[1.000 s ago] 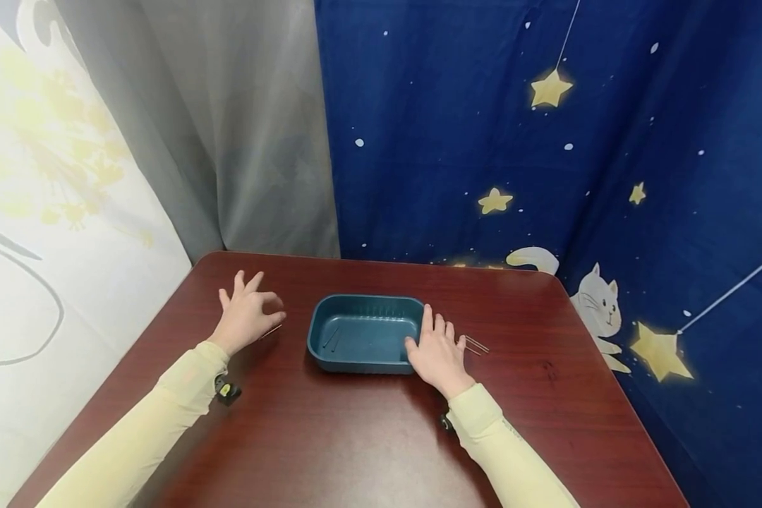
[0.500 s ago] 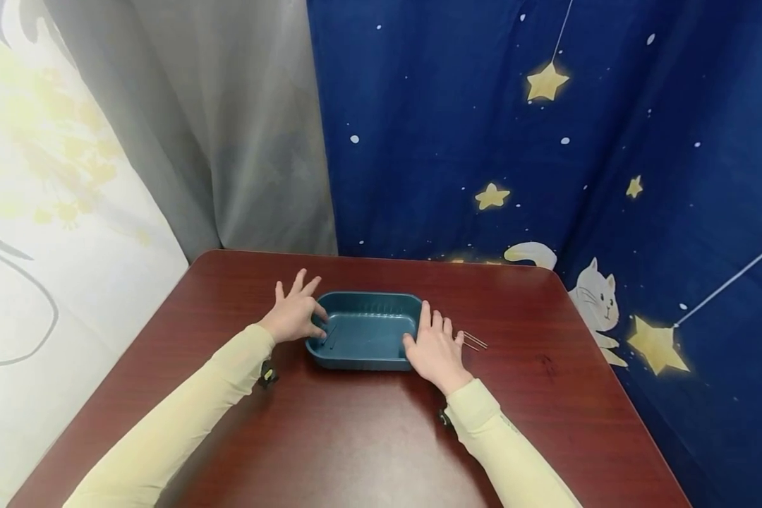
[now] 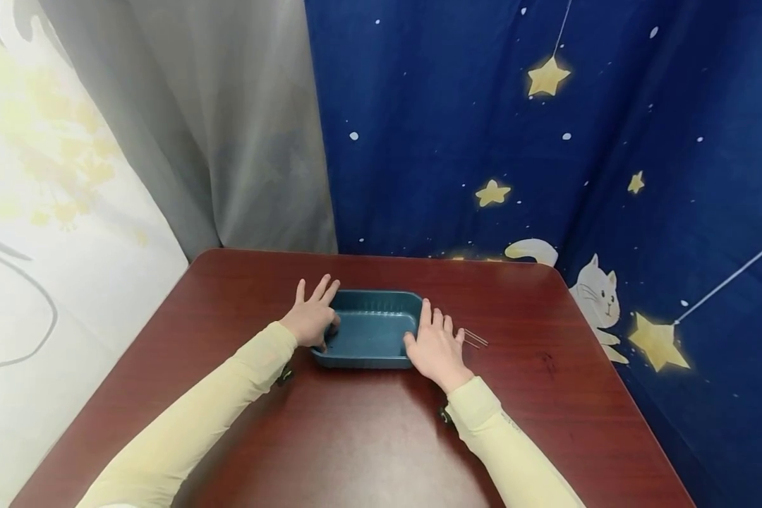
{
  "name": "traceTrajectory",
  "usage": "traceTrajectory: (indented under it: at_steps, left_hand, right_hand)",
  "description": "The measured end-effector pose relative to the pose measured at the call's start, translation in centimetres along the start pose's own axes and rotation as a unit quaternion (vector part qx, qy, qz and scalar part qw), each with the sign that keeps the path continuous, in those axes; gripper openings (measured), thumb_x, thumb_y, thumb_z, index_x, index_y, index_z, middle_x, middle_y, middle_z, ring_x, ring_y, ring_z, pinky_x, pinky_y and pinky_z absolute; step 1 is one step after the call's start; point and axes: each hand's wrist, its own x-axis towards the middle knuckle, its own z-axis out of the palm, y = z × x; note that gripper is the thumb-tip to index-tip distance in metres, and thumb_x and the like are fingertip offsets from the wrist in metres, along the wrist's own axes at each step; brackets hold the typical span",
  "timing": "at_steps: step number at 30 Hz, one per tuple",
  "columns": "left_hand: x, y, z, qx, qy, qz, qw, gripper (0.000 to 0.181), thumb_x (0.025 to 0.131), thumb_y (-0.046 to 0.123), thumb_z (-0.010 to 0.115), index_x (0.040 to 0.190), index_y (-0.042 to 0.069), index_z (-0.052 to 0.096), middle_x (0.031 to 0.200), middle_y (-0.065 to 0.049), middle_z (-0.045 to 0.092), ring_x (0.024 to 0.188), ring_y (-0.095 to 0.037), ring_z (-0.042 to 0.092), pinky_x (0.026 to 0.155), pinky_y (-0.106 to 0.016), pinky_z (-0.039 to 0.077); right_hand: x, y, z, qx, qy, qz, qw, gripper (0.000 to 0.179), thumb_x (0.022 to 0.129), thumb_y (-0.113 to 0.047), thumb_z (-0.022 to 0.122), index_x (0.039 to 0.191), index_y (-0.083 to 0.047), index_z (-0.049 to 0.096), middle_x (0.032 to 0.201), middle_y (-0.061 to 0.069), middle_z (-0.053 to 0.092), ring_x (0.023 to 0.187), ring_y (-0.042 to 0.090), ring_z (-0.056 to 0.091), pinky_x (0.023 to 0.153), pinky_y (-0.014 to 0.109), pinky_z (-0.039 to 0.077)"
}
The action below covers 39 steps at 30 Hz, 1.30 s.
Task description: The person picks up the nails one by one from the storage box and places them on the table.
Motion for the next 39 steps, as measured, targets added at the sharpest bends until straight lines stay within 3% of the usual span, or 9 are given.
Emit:
traceTrajectory:
  at_steps: [6, 13, 19, 23, 27, 30, 33, 36, 39]
  left_hand:
    - [0.2, 0.2, 0.5, 0.009, 0.027, -0.032, 0.9991, 0.021, 0.083, 0.008, 0.078, 0.089, 0.029, 0.081, 0.165, -0.017, 0.02, 0.151, -0.046, 0.002, 0.107, -0.078, 0.002]
    - [0.5, 0.2, 0.5, 0.031, 0.015, -0.085, 0.9958, 0.02, 0.088, 0.009, 0.071, 0.084, 0.028, 0.078, 0.164, -0.017, 0.024, 0.15, -0.047, 0.002, 0.109, -0.075, 0.001]
    - [0.2, -0.1, 0.6, 0.05, 0.006, -0.098, 0.9939, 0.019, 0.089, 0.016, 0.07, 0.1, 0.028, 0.08, 0.163, -0.018, 0.026, 0.151, -0.046, 0.004, 0.11, -0.073, 0.001]
    - [-0.2, 0.0, 0.3, 0.053, 0.005, -0.1, 0.9936, 0.016, 0.086, 0.022, 0.073, 0.099, 0.028, 0.08, 0.161, -0.019, 0.03, 0.15, -0.047, 0.008, 0.111, -0.073, 0.004]
    - [-0.6, 0.3, 0.0, 0.052, 0.026, -0.103, 0.993, 0.015, 0.085, 0.023, 0.075, 0.099, 0.026, 0.08, 0.154, -0.021, 0.041, 0.147, -0.047, 0.02, 0.111, -0.073, 0.007]
    - [-0.7, 0.4, 0.0, 0.047, 0.053, -0.115, 0.9908, 0.01, 0.085, 0.023, 0.076, 0.095, 0.023, 0.08, 0.134, -0.021, 0.06, 0.137, -0.045, 0.04, 0.11, -0.073, 0.012]
    - [-0.9, 0.4, 0.1, 0.026, 0.086, -0.124, 0.9881, 0.002, 0.084, 0.02, 0.078, 0.082, 0.02, 0.077, 0.095, -0.013, 0.071, 0.11, -0.039, 0.06, 0.109, -0.073, 0.017]
    - [-1.0, 0.2, 0.2, 0.002, 0.113, -0.127, 0.9854, 0.017, 0.085, 0.014, 0.077, 0.071, 0.02, 0.07, 0.064, -0.003, 0.06, 0.078, -0.03, 0.064, 0.109, -0.072, 0.021]
    - [-1.0, 0.0, 0.3, -0.015, 0.122, -0.125, 0.9845, 0.024, 0.086, 0.011, 0.074, 0.066, 0.02, 0.064, 0.054, 0.002, 0.051, 0.061, -0.023, 0.062, 0.109, -0.07, 0.023]
  right_hand:
    - [-0.1, -0.1, -0.1, 0.006, 0.001, 0.005, 1.0, 0.086, 0.097, -0.042, 0.058, 0.162, -0.009, 0.013, 0.154, 0.022, 0.036, 0.14, 0.043, 0.03, 0.104, 0.075, 0.019]
    - [0.1, -0.3, 0.1, 0.005, 0.001, 0.004, 1.0, 0.085, 0.098, -0.042, 0.058, 0.163, -0.01, 0.013, 0.155, 0.021, 0.036, 0.141, 0.042, 0.031, 0.104, 0.075, 0.019]
    - [0.0, -0.5, 0.1, 0.002, 0.002, 0.0, 1.0, 0.084, 0.098, -0.041, 0.057, 0.162, -0.009, 0.013, 0.154, 0.022, 0.036, 0.14, 0.043, 0.031, 0.103, 0.076, 0.02]
    - [0.0, -0.4, 0.1, -0.001, 0.0, 0.0, 1.0, 0.084, 0.098, -0.041, 0.057, 0.162, -0.008, 0.013, 0.154, 0.022, 0.036, 0.14, 0.044, 0.031, 0.102, 0.077, 0.019]
    - [0.0, -0.3, 0.1, -0.001, 0.0, 0.004, 1.0, 0.085, 0.098, -0.04, 0.057, 0.162, -0.008, 0.013, 0.154, 0.023, 0.036, 0.14, 0.044, 0.031, 0.102, 0.077, 0.019]
    - [0.0, -0.3, 0.1, -0.001, -0.002, 0.005, 1.0, 0.085, 0.098, -0.04, 0.057, 0.162, -0.009, 0.012, 0.154, 0.023, 0.036, 0.14, 0.043, 0.031, 0.103, 0.077, 0.019]
    - [-0.1, -0.4, 0.1, 0.0, -0.001, 0.008, 1.0, 0.086, 0.097, -0.041, 0.058, 0.162, -0.009, 0.012, 0.153, 0.021, 0.038, 0.14, 0.042, 0.032, 0.104, 0.076, 0.019]
    - [-0.1, -0.4, 0.1, 0.002, -0.002, 0.01, 0.9999, 0.086, 0.097, -0.041, 0.058, 0.162, -0.009, 0.012, 0.153, 0.021, 0.038, 0.14, 0.042, 0.032, 0.104, 0.076, 0.018]
    - [0.0, -0.5, 0.0, 0.0, -0.005, 0.011, 0.9999, 0.086, 0.097, -0.041, 0.058, 0.162, -0.009, 0.012, 0.152, 0.023, 0.038, 0.14, 0.043, 0.032, 0.104, 0.076, 0.018]
